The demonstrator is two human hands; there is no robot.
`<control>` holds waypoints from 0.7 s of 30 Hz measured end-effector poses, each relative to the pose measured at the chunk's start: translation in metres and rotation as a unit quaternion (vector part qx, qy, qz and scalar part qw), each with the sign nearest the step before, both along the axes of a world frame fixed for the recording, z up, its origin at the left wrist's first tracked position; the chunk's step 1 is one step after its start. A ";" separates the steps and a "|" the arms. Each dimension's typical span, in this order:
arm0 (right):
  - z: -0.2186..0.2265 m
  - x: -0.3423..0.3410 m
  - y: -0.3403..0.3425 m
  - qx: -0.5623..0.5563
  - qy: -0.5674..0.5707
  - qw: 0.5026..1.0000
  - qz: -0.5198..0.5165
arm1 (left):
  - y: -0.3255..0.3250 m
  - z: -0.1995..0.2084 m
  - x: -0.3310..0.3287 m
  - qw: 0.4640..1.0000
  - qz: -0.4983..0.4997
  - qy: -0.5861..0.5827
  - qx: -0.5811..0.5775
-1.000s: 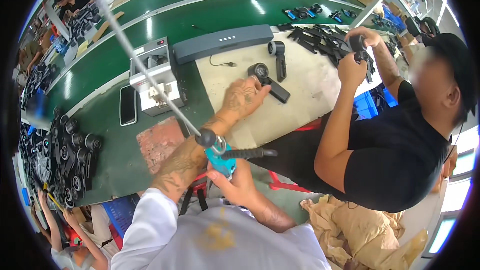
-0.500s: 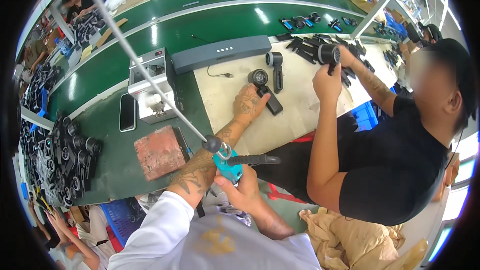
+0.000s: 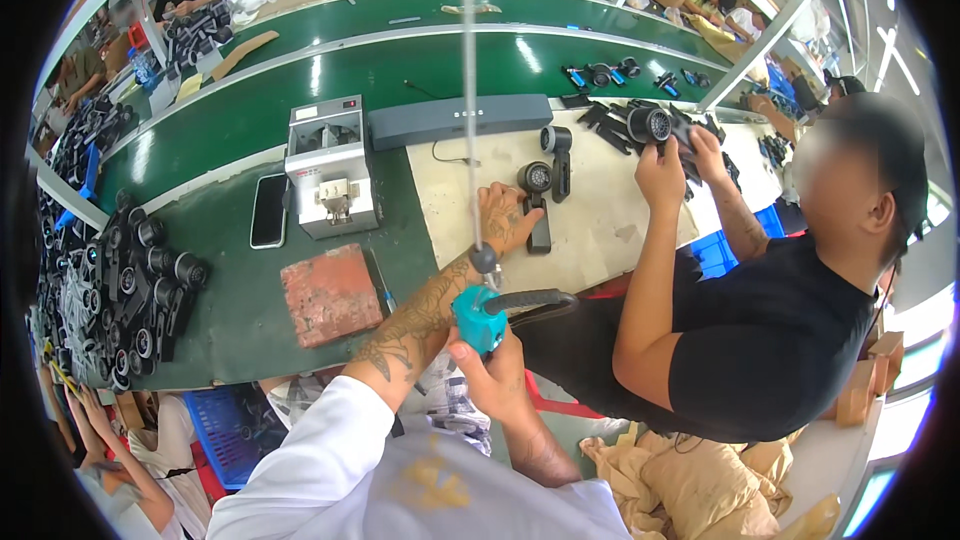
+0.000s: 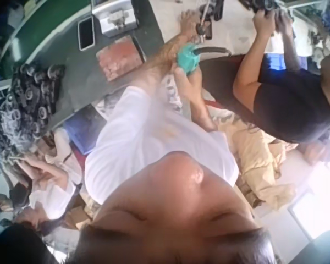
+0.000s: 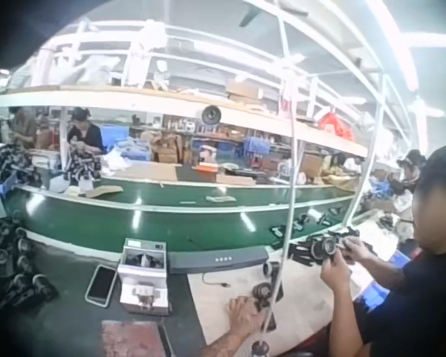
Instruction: Assembling small electronic components on a production line using an electric screwdriver.
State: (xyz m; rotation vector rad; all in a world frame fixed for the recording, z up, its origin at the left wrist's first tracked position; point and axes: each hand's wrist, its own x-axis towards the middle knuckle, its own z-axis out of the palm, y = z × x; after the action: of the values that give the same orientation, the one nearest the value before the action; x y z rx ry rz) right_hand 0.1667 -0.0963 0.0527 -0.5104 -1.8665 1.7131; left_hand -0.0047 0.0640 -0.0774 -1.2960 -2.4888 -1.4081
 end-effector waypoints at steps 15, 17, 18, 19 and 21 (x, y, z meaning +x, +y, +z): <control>0.006 -0.030 0.010 0.006 0.036 0.997 -0.064 | -0.244 0.100 -0.049 0.995 -0.098 -0.013 -0.009; 0.008 -0.038 0.012 -0.046 0.042 0.998 -0.008 | -0.275 0.108 -0.052 0.997 -0.075 0.012 -0.012; 0.009 -0.047 0.007 -0.049 0.052 0.997 -0.023 | -0.287 0.109 -0.051 0.997 -0.064 0.038 -0.009; 0.011 -0.056 0.004 -0.050 0.049 0.997 -0.017 | -0.296 0.103 -0.054 0.995 -0.038 0.091 -0.011; 0.016 -0.071 -0.001 -0.146 0.140 0.979 0.024 | -0.311 0.096 -0.067 0.997 -0.047 0.053 -0.034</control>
State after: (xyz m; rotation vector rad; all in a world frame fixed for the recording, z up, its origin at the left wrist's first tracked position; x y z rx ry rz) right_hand 0.0954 -0.0968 0.0691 -0.3154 -1.4511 1.9904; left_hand -0.0712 -0.2474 0.0189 -1.4758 -2.4570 -1.2470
